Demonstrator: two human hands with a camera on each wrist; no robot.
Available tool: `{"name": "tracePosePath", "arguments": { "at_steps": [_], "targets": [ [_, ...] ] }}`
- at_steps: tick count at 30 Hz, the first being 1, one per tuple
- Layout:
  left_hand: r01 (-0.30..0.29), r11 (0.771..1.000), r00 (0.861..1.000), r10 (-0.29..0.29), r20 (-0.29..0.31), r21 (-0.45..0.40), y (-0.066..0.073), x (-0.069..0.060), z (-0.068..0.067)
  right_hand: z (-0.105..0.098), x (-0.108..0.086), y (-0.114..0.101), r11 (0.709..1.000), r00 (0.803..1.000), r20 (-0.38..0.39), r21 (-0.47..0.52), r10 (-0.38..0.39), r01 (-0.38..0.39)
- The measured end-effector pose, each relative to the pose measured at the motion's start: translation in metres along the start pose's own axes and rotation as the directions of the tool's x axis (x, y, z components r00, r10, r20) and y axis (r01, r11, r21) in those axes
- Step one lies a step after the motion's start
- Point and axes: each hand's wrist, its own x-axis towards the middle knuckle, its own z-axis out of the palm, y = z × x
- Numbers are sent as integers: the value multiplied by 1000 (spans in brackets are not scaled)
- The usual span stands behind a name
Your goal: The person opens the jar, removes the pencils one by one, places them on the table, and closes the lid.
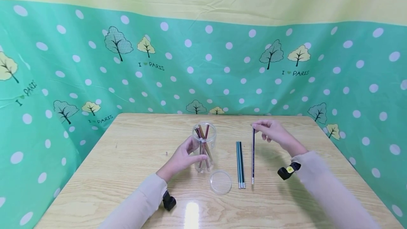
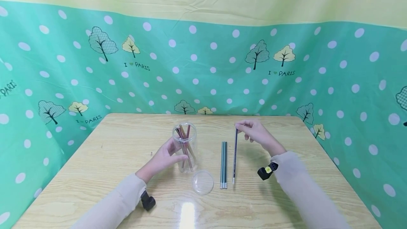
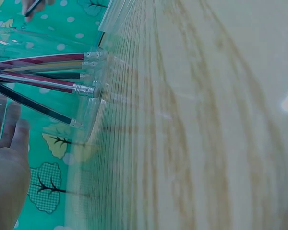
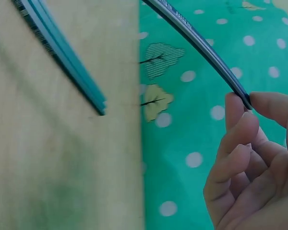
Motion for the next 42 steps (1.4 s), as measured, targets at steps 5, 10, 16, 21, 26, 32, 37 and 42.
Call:
{"name": "tracePosePath", "arguments": {
  "at_steps": [5,10,16,21,26,32,37,42],
  "targets": [
    [-3,1000,1000,3,1,9,-1,1,0,11,6,20,999,998,52,3,44,-45],
    [-11,1000,1000,10,3,18,-2,1,-1,23,13,37,998,996,70,-1,60,-60],
    [-19,1000,1000,19,6,15,-3,1,-1,35,19,50,996,992,88,-25,90,-88],
    [-17,1000,1000,17,6,10,-3,1,0,43,25,57,995,993,80,-60,88,-83],
    [-11,1000,1000,11,9,7,-3,1,0,50,30,58,991,994,54,-103,95,-89],
    [-9,1000,1000,9,8,-2,-3,1,0,55,33,57,986,992,38,-125,120,-114],
    [-11,1000,1000,11,9,-4,-3,1,0,57,35,60,982,990,24,-129,141,-137],
    [-15,1000,1000,15,13,-6,-3,0,-1,58,37,59,979,988,11,-137,156,-153]
  ]
}}
